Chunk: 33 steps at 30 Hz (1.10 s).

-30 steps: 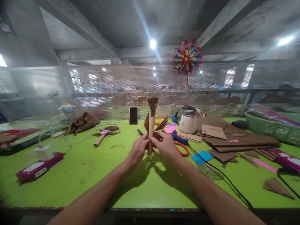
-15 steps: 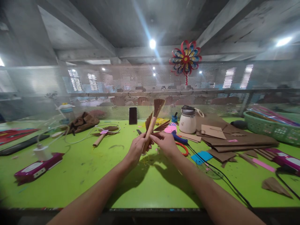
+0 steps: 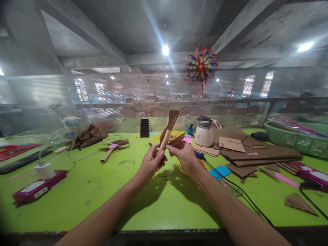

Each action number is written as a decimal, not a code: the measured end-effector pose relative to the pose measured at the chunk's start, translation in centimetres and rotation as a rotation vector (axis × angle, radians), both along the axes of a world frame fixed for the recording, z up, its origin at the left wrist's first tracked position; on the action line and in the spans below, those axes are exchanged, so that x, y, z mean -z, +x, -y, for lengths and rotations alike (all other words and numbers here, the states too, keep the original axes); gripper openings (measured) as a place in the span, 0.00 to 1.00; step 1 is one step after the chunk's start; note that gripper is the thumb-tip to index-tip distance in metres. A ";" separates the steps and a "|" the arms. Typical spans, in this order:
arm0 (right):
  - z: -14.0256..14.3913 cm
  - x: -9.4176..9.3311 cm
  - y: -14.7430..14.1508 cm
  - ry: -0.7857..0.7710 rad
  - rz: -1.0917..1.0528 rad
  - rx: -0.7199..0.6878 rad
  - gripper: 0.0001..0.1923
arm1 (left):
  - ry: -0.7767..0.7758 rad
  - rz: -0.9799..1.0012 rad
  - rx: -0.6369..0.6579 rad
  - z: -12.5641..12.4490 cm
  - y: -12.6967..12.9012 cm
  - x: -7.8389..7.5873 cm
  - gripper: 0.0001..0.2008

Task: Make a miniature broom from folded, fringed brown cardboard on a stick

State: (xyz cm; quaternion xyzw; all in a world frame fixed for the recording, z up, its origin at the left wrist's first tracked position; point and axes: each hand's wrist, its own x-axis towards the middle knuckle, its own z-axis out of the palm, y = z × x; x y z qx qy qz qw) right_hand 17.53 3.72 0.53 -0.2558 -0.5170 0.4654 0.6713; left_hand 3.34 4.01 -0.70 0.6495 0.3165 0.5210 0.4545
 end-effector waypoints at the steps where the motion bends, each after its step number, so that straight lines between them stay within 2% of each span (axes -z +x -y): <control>1: 0.0 0.0 0.1 -0.001 -0.005 0.002 0.15 | 0.012 -0.017 -0.002 -0.1 0.0 0.1 0.25; 6: -0.3 0.2 0.4 0.044 0.053 0.092 0.14 | 0.084 -0.102 -0.031 -0.1 0.1 0.3 0.20; 11: -0.2 0.2 0.4 0.071 0.073 0.084 0.15 | 0.127 -0.144 -0.048 0.2 0.1 0.1 0.19; 18: 0.0 -0.3 0.4 0.015 0.038 0.045 0.14 | 0.181 -0.224 -0.119 0.4 0.0 0.1 0.19; 20: 0.1 -0.5 0.3 0.040 0.084 0.074 0.14 | 0.187 -0.236 -0.138 0.4 0.0 0.1 0.19; 22: 0.2 -0.6 0.2 0.121 0.148 0.169 0.14 | 0.183 -0.228 -0.153 0.4 0.0 0.0 0.19; 25: 0.3 -0.5 0.0 0.324 0.221 0.312 0.12 | 0.140 -0.183 -0.141 0.3 0.1 0.1 0.18; 30: 0.8 0.1 -0.2 0.604 0.459 0.415 0.03 | 0.043 -0.086 -0.082 0.1 0.4 0.3 0.14; 33: 1.5 0.3 -0.6 0.695 0.552 0.422 0.03 | -0.042 -0.002 -0.056 -0.1 0.3 0.3 0.11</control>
